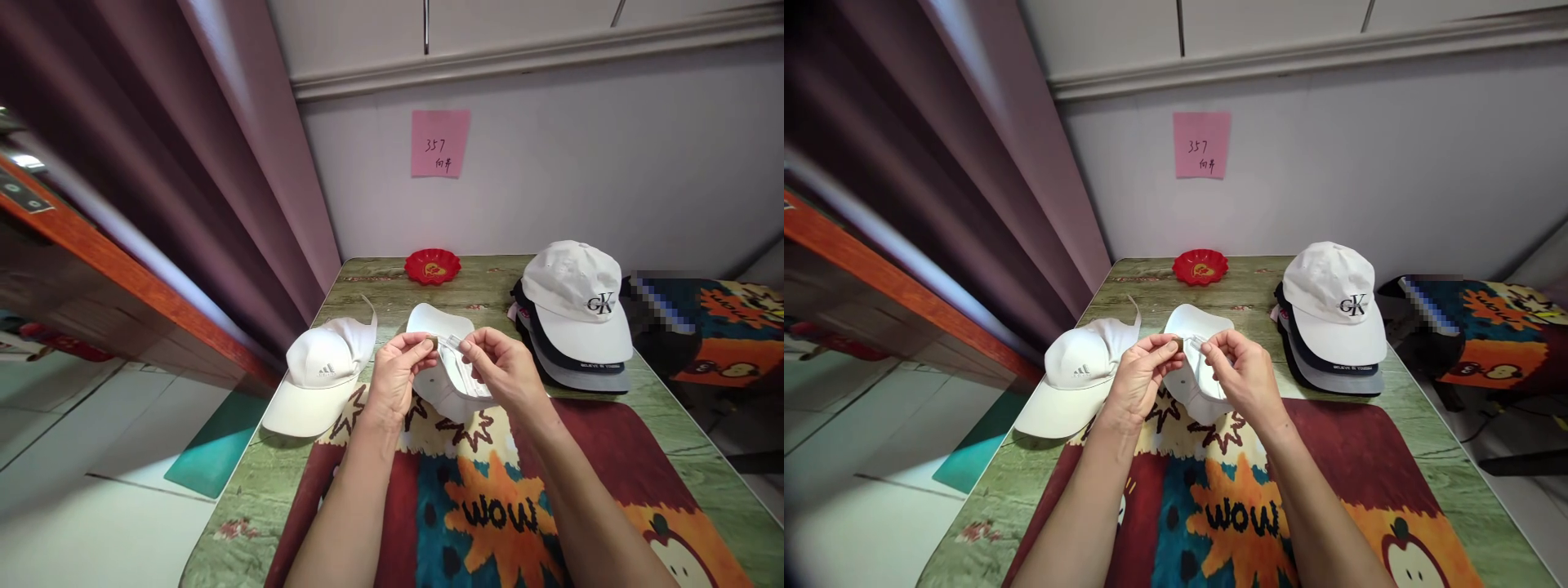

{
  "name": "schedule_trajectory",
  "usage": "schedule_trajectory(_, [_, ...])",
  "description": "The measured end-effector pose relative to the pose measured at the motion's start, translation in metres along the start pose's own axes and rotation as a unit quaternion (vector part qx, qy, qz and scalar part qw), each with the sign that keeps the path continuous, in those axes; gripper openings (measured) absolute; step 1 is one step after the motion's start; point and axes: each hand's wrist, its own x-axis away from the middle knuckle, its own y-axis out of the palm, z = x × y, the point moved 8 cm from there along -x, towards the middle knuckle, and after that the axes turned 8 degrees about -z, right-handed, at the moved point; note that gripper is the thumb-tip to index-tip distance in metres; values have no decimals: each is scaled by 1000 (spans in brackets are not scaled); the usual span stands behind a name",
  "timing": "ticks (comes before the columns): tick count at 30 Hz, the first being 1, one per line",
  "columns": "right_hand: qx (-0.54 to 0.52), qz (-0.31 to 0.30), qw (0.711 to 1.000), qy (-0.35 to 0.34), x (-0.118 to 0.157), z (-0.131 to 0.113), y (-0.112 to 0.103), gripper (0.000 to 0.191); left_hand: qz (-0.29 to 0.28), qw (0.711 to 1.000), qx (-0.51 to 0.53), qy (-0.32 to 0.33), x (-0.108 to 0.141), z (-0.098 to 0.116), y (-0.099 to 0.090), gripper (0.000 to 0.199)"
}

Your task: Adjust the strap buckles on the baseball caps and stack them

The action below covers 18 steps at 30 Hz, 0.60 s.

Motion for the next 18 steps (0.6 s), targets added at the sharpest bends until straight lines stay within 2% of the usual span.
schedule_trajectory(5, [25, 10, 999, -19, 0, -3, 6, 32, 1, 1000, -3, 16, -1, -1, 2, 29])
schedule_trajectory(11, [73, 37, 996, -39, 0, -6, 7, 27, -52, 995, 76, -40, -6, -13, 8, 21])
schedule_trajectory(18, [186, 90, 970, -124, 7, -27, 7, 19, -59, 991, 105, -50, -7, -16, 8, 17])
